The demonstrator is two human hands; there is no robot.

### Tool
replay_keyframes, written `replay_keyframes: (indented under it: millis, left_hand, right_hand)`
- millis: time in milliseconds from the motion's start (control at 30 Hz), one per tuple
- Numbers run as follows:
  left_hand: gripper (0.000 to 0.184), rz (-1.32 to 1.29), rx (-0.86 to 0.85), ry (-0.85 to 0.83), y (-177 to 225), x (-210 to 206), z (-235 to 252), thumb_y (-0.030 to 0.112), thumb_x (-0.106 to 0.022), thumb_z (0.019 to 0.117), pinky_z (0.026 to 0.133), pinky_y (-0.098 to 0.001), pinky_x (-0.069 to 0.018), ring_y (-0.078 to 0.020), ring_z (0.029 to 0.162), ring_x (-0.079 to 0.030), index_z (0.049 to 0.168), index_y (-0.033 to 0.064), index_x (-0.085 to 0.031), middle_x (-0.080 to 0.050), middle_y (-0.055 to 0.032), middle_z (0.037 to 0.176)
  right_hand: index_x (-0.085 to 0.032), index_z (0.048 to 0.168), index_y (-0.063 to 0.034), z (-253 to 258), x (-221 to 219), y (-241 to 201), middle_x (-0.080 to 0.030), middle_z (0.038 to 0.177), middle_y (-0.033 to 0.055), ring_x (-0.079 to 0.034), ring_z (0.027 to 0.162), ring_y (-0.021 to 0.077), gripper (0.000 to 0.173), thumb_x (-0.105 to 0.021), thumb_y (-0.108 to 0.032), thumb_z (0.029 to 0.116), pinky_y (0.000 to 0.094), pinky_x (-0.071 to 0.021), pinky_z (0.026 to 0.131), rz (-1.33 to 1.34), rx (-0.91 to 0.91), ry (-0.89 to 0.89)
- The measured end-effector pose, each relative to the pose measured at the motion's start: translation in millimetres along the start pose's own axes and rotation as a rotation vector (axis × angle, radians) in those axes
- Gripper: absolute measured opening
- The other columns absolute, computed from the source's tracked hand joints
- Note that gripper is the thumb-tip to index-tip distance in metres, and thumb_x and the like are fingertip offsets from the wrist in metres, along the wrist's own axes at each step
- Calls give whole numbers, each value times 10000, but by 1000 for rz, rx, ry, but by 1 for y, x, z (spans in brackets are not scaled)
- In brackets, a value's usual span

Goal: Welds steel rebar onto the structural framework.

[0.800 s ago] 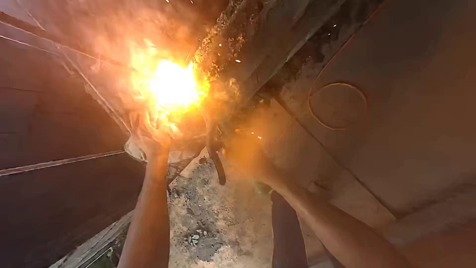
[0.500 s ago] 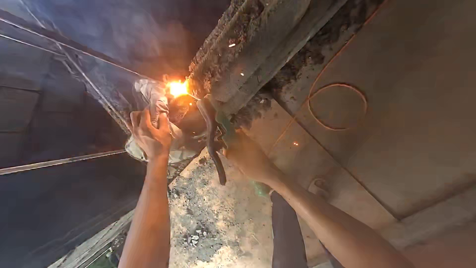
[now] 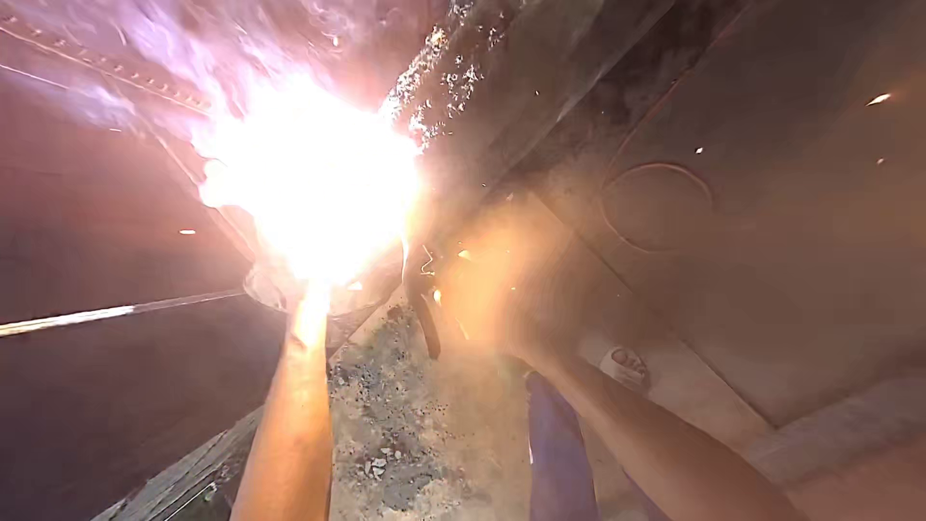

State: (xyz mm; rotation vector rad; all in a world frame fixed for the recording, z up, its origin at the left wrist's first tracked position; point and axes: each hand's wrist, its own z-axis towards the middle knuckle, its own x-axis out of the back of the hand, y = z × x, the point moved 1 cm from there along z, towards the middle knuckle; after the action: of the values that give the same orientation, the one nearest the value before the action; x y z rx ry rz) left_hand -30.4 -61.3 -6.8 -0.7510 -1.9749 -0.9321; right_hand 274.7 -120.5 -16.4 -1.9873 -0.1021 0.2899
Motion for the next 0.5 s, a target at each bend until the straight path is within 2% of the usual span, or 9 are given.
replay_keyframes:
  millis: [67,100,167,233,300,333,367,433,500]
  left_hand:
    - [450,89,-259,134,-5,-7,12,255,-485,1092,1103,-465,-431,-345,1272,-565,1347,-110,-554,-585,-307,1348]
    - [463,193,-342,185,13,-2,16,284,-488,1091,1138,-522,-389,-388,1333,-531,1360,-87,-556,-564,-313,1388]
    - [490,313,-447,388,57,4,35,396,-549,1023,1147,-603,-377,-413,1355,-518,1316,11,-627,-584,-266,1379]
    - [510,299,-509,468,64,5,45,443,-585,989,1100,-616,-405,-410,1308,-533,1302,46,-656,-603,-236,1329]
    - [504,306,-512,484,61,4,49,449,-584,985,1041,-622,-454,-412,1267,-568,1317,76,-656,-610,-231,1322]
    - [495,294,-516,481,61,4,49,445,-593,985,1040,-615,-450,-412,1263,-560,1325,91,-657,-608,-226,1317]
    - [482,283,-522,483,60,4,49,441,-597,984,1044,-598,-449,-400,1256,-562,1323,104,-662,-617,-213,1299]
    - [478,224,-487,456,58,3,42,409,-577,1004,1095,-577,-437,-371,1292,-575,1320,56,-641,-634,-218,1325]
    - [460,89,-350,268,47,8,18,298,-492,1081,1129,-411,-437,-216,1341,-533,1457,33,-512,-562,-158,1443]
  right_hand:
    - [-638,1160,-98,0,0,1,-625,734,45,-611,578,140,234,-658,-262,994,326,-557,552,-5,-10,10]
    - [-622,1205,-89,0,0,3,-622,741,59,-613,569,154,279,-658,-270,996,337,-562,543,2,-32,1]
    - [-535,1318,-110,4,-2,8,-622,756,73,-627,565,174,401,-658,-317,997,363,-583,542,-4,-63,-19]
    - [-504,1365,-143,5,-3,11,-619,744,67,-620,546,178,458,-667,-343,987,368,-581,528,3,-84,-20]
    - [-485,1389,-159,5,-2,10,-615,737,68,-617,542,183,483,-668,-352,986,380,-577,529,-9,-110,-26]
    - [-489,1381,-167,5,-2,10,-610,731,67,-614,540,183,475,-669,-357,985,381,-573,529,-14,-122,-27]
    - [-504,1357,-166,5,-2,11,-609,726,65,-613,538,181,454,-671,-361,982,379,-573,526,-16,-121,-23]
    - [-529,1331,-140,5,-2,12,-613,730,70,-617,541,179,415,-659,-340,991,375,-576,527,-10,-101,-22]
    - [-601,1210,-86,2,0,13,-618,735,77,-614,559,166,290,-630,-290,1006,345,-568,545,-16,-73,-18]
